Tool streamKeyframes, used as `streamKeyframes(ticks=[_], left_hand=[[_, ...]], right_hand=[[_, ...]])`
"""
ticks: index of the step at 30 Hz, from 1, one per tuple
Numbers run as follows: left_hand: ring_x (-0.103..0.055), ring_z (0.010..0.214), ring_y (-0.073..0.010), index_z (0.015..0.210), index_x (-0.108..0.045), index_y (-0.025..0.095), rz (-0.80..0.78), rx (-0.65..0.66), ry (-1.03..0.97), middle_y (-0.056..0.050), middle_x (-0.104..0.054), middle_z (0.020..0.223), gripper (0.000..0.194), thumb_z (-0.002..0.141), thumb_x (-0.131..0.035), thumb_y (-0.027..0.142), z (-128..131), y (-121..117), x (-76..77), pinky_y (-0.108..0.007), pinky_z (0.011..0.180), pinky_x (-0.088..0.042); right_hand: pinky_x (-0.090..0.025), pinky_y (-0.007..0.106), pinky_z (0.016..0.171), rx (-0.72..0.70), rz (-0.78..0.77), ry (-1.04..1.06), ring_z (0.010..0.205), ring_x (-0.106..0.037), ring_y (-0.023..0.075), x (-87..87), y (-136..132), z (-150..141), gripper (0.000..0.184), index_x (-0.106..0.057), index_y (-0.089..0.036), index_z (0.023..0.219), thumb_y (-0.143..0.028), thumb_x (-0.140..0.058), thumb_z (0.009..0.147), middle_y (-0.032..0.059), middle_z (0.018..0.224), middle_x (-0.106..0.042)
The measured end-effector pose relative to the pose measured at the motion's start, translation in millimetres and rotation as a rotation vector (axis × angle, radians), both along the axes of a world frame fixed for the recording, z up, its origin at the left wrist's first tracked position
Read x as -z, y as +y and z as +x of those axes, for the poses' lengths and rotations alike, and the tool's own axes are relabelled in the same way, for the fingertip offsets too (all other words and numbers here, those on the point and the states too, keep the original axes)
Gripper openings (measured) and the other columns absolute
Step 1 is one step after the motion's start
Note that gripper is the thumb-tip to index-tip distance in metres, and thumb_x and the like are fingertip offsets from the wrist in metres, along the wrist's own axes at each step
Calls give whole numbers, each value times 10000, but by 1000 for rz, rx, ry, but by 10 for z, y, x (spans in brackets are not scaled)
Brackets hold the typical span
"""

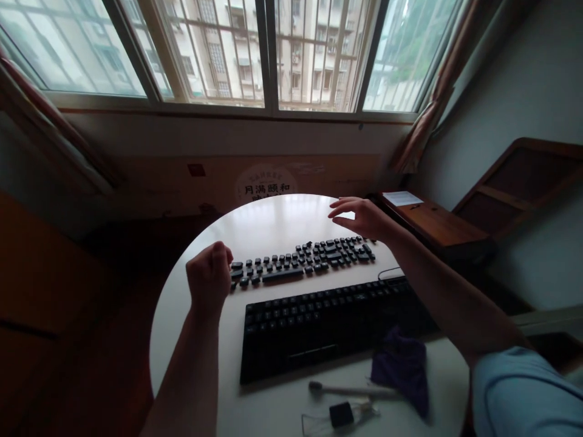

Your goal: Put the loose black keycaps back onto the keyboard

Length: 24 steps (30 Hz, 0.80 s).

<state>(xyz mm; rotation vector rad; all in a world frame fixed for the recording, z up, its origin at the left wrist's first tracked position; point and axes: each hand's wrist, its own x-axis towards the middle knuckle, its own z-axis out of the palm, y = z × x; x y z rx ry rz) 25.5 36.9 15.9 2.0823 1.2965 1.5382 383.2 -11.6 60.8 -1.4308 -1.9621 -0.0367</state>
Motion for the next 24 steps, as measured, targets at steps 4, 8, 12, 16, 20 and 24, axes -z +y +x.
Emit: streamKeyframes(ticks=[4,8,12,16,20,24], left_hand=[[-495,482,-143,554,-506,214,-247,-21,201,27,-476,456,446,936,-418,425,-92,88,5,-270,534,-358],[-503,455,-144,633,-605,210,-547,250,504,27,-566,508,378,873,-497,481,-155,131,60,-260,469,-338],[-536,439,-157,755,-708,225,-693,389,608,10,-630,550,305,833,-557,479,-190,145,141,-253,412,-333],[-634,561,-182,778,-753,253,-574,466,634,-14,-728,692,228,809,-611,430,-132,147,204,-254,499,-429],[-655,620,-185,830,-754,260,-496,520,636,-13,-743,758,216,837,-592,402,19,100,227,-255,549,-449],[-642,631,-182,860,-751,271,-481,547,672,-3,-737,778,217,853,-582,406,120,49,218,-260,563,-437]], right_hand=[[-499,363,995,-35,-123,-40,1053,-692,233,-95,23,-98,149,-801,-252,938,-274,-709,823,32,1096,-754],[-519,347,930,-34,-207,-76,968,-714,224,-133,91,-56,164,-798,-261,956,-298,-715,820,12,1007,-774],[-539,345,843,-8,-203,-89,864,-724,225,-29,275,-15,157,-807,-252,937,-292,-737,802,24,905,-778],[-549,325,786,-43,-306,-105,816,-725,208,190,519,-115,164,-810,-234,933,-240,-729,790,27,878,-781],[-537,290,813,-126,-438,-105,840,-729,187,357,745,-299,191,-808,-215,958,-179,-688,815,27,905,-789],[-510,288,823,-120,-464,-289,903,-723,208,434,906,-449,240,-807,-220,974,-118,-722,774,40,967,-787]])
